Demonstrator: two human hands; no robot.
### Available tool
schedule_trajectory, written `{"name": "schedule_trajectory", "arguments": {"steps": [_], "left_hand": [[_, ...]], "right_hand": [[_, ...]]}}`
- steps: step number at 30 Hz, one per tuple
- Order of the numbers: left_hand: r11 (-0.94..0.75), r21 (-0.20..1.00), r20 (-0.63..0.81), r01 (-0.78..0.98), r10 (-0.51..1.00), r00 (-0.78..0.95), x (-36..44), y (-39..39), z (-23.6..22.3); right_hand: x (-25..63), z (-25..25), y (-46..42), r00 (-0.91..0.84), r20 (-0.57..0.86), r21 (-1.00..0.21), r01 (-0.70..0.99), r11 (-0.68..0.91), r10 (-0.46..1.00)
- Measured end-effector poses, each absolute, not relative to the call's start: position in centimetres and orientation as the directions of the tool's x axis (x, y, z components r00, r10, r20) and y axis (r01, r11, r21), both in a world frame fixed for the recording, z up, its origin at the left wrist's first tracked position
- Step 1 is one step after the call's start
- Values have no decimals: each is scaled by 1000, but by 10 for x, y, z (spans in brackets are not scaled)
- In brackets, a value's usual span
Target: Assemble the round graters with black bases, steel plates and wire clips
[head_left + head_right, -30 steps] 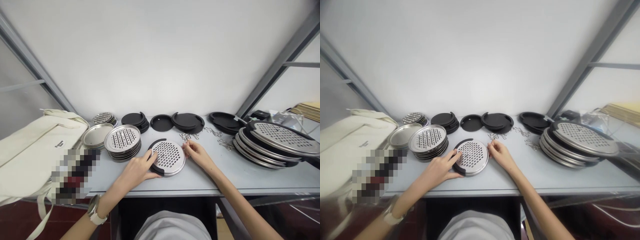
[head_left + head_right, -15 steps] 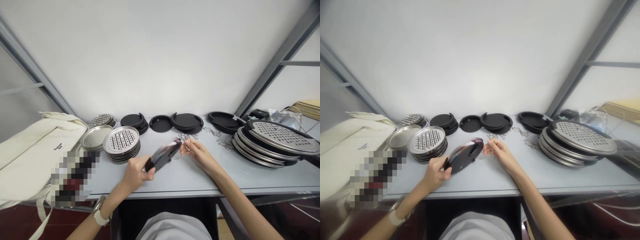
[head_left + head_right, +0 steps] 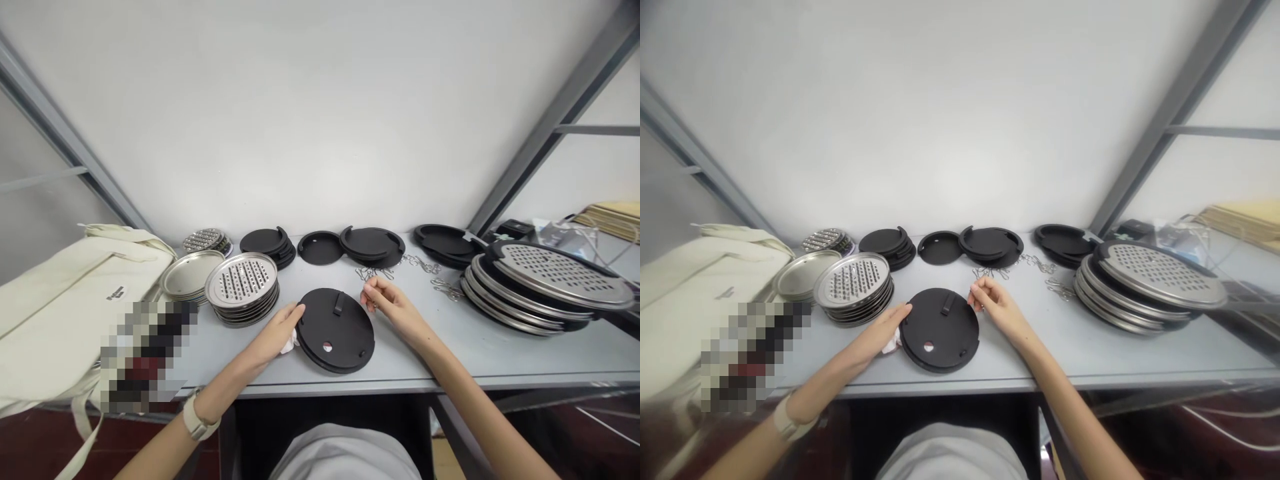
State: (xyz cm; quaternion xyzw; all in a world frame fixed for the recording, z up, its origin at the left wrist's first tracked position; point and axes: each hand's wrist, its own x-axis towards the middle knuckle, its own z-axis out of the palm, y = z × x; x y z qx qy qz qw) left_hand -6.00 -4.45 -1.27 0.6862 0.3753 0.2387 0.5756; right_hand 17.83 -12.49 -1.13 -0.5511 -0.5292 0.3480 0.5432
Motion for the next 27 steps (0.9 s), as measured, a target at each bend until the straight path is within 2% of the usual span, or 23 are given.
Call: {"name": "schedule_trajectory", "arguments": {"steps": [3,9,14,17,19,22,25,27], "left_hand": [[-221,934,6,280,794,607,-60,-31,-10],[-397,777,-14,489,765,644,-61,-22,-3],[-477,749,36,460,723,689,-65,-26,1],[-546,682,52,487,700,712,-67,-22,2],[-615,587,70,526,686,724,-67,-20,2],[-673,367,81,642,711,699,-63,-23,1],[-649,128,85,750,761,643,-56,-30,2],[-620,38,138,783,780,611,-50,-36,6]], "right_hand": [[177,-10,-124,176,192,-969,187,158,965],[177,-23,-118,130,176,-978,133,158,976],[179,-27,-117,235,211,-976,110,190,949],[180,-25,-117,261,208,-974,146,174,943],[179,-25,-117,263,221,-963,209,168,939],[180,-26,-117,264,245,-933,327,153,933],[181,-27,-118,256,208,-916,389,96,944],[181,-28,-119,245,167,-922,382,63,955]]}}
